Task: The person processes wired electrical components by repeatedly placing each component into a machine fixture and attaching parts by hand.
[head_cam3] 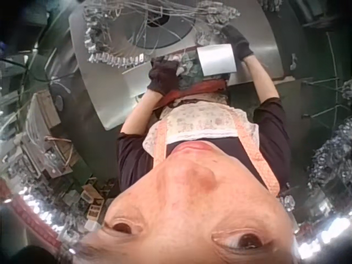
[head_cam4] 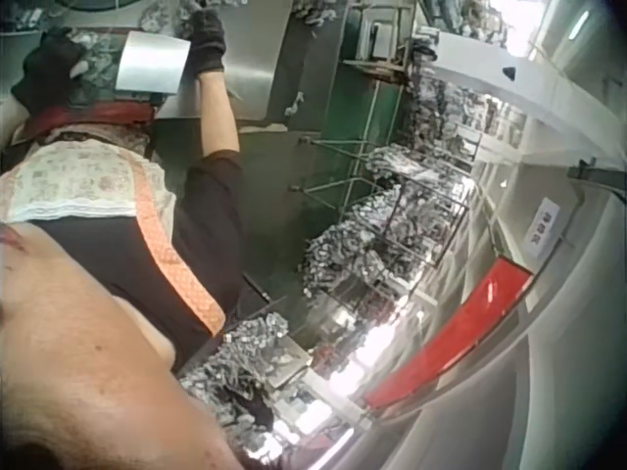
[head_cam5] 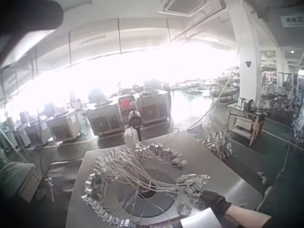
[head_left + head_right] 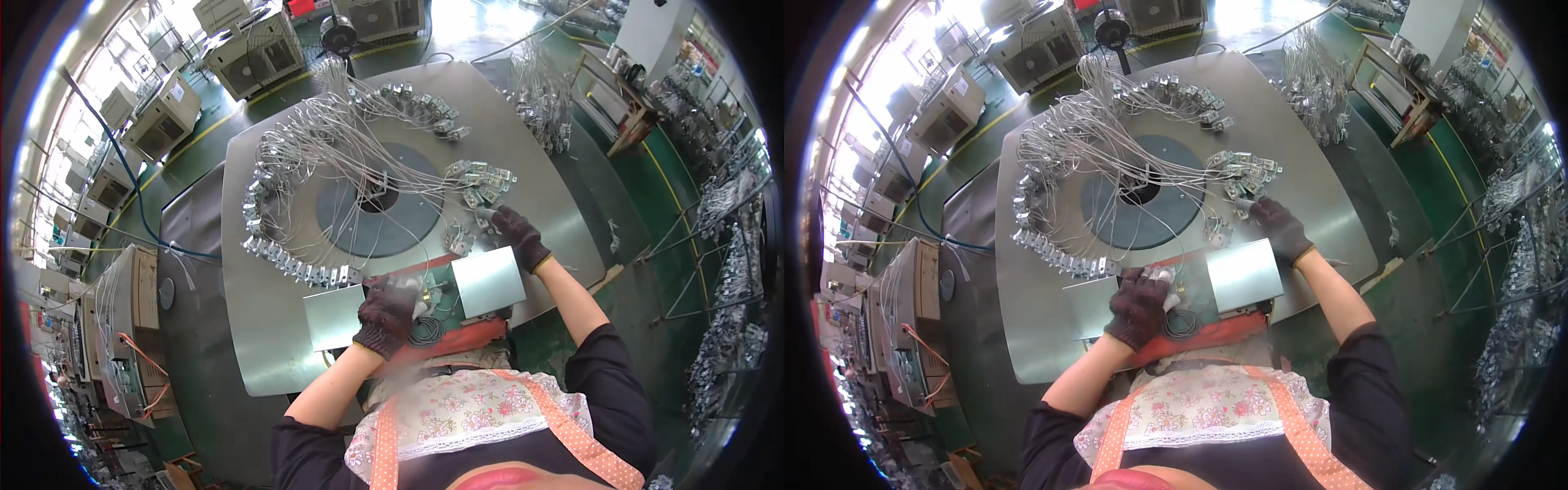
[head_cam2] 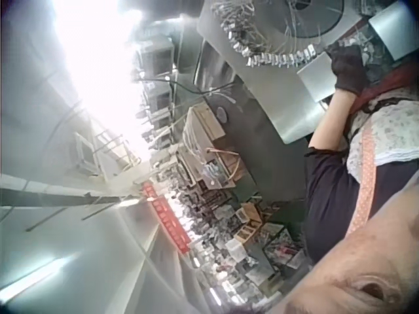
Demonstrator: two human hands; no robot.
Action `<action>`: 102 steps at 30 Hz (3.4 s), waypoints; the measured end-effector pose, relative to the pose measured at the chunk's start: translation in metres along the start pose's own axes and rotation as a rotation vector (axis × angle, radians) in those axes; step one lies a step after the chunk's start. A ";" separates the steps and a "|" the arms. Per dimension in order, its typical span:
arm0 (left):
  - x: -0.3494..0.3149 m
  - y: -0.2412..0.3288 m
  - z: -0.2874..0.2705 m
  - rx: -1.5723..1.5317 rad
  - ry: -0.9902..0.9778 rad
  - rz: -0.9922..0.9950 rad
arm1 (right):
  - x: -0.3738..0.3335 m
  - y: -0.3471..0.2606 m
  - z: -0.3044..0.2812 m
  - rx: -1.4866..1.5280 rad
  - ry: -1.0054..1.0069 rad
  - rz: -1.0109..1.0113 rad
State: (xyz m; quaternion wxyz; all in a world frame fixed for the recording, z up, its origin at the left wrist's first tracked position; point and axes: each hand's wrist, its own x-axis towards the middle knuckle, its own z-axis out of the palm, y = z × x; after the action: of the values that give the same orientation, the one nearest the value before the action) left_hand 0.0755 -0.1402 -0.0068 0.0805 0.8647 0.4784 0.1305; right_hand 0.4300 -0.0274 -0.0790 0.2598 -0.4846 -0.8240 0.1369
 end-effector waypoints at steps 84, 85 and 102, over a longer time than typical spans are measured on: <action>0.000 -0.016 0.014 0.064 0.004 0.071 | 0.005 -0.209 -0.051 1.680 -0.130 0.471; -0.001 -0.016 0.015 0.066 -0.014 0.073 | 0.005 -0.211 -0.053 1.669 -0.161 0.527; 0.003 -0.017 0.013 0.021 -0.069 0.070 | 0.003 -0.210 -0.048 1.887 -0.193 0.357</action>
State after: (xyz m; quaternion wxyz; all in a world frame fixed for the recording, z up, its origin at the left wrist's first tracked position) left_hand 0.0671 -0.1293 -0.0229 0.0831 0.8857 0.4460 0.0982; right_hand 0.3030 -0.1290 0.0617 0.4488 -0.1810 -0.3068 0.8195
